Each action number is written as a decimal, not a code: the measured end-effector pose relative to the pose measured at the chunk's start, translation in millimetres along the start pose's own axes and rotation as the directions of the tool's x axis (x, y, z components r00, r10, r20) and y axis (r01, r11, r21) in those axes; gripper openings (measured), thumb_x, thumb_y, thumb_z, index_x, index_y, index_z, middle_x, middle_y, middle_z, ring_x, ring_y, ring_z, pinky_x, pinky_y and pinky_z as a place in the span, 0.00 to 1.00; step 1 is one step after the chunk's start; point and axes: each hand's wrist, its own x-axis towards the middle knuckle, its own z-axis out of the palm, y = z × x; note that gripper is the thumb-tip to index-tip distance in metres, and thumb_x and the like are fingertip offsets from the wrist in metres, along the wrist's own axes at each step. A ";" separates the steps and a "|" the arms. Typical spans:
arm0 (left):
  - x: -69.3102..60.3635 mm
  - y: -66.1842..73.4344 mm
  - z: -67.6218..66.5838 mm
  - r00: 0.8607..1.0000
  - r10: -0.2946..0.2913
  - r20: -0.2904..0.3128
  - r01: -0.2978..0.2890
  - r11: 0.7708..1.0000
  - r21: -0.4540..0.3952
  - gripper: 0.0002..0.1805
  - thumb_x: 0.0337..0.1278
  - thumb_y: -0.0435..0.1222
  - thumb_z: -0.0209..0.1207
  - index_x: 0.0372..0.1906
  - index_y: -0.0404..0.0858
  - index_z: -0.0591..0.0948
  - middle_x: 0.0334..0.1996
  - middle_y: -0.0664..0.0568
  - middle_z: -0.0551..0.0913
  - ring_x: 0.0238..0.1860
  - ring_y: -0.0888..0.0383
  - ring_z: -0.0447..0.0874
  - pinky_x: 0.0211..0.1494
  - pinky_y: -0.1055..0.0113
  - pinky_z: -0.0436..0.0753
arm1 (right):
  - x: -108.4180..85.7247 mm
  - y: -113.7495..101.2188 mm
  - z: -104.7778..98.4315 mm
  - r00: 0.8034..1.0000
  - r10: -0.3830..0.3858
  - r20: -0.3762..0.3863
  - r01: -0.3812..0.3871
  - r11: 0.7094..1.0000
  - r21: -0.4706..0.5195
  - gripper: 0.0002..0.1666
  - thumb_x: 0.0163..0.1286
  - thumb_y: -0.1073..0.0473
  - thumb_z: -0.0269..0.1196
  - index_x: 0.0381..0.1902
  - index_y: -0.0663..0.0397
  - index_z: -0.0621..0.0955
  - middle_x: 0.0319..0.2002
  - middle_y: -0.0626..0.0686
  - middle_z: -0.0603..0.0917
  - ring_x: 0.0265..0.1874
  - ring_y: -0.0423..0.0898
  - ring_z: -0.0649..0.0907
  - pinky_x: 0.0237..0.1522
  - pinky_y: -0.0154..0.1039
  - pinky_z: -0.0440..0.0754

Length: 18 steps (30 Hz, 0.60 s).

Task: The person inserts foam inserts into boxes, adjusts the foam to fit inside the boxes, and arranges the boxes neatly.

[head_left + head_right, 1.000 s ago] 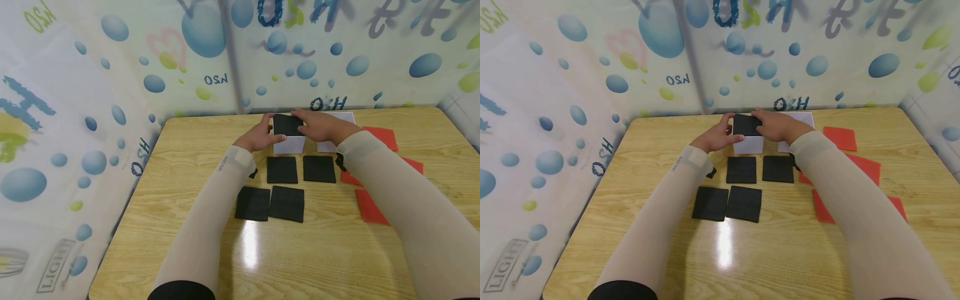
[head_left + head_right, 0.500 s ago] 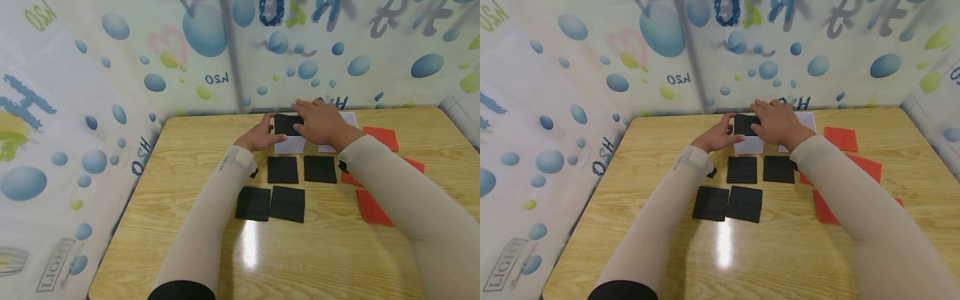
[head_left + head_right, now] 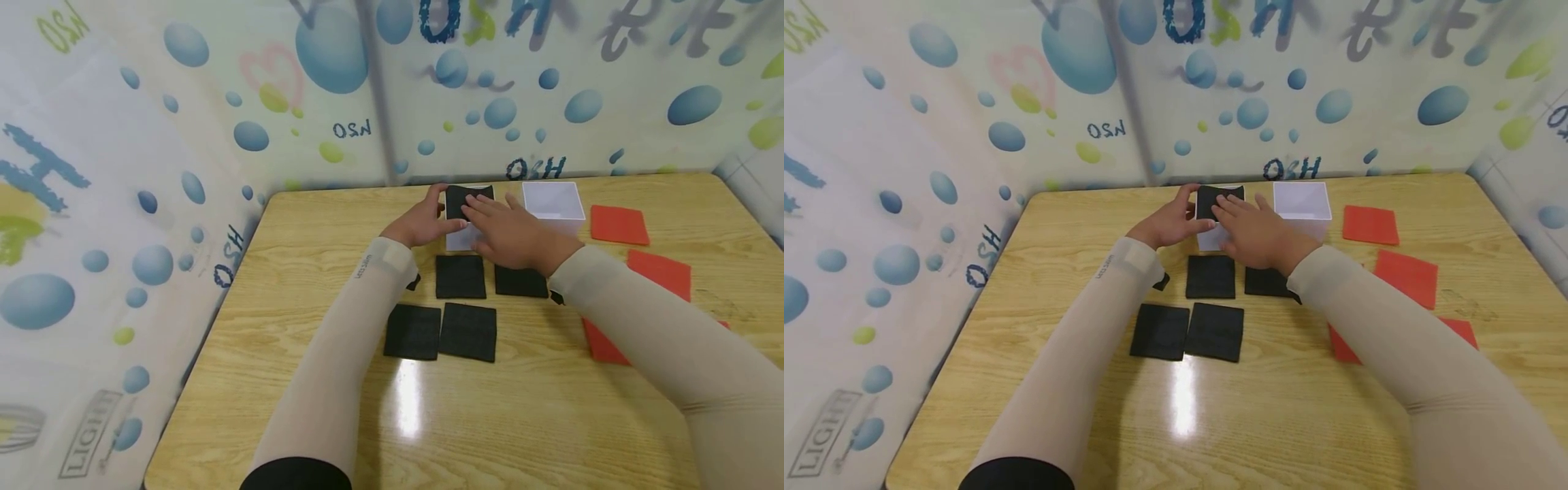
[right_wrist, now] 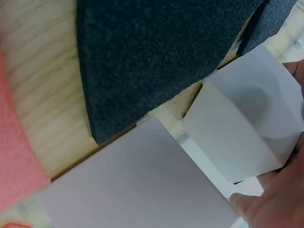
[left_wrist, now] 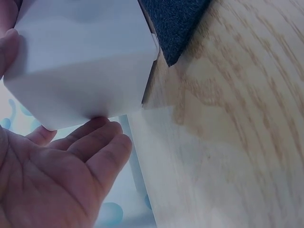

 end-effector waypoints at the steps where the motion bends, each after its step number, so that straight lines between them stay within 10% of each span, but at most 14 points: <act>1: -0.4 0.0 0.0 1.000 0.000 0.001 0.000 1.000 -0.003 0.54 0.72 0.57 0.61 0.86 0.49 0.40 0.81 0.38 0.61 0.81 0.44 0.63 0.80 0.48 0.68 | -0.1 -0.1 1.0 1.000 -0.001 -0.002 0.001 1.000 0.002 0.46 0.81 0.46 0.58 0.84 0.62 0.55 0.85 0.62 0.52 0.84 0.61 0.52 0.79 0.73 0.43; 18: 0.0 -1.0 1.0 1.000 0.004 -0.001 -0.004 0.999 -0.039 0.53 0.73 0.57 0.61 0.86 0.50 0.41 0.83 0.40 0.57 0.83 0.46 0.59 0.81 0.50 0.65 | 3.5 -0.5 10.0 0.998 -0.007 -0.063 0.010 0.999 0.046 0.41 0.79 0.52 0.60 0.80 0.69 0.62 0.82 0.67 0.58 0.82 0.64 0.58 0.81 0.63 0.53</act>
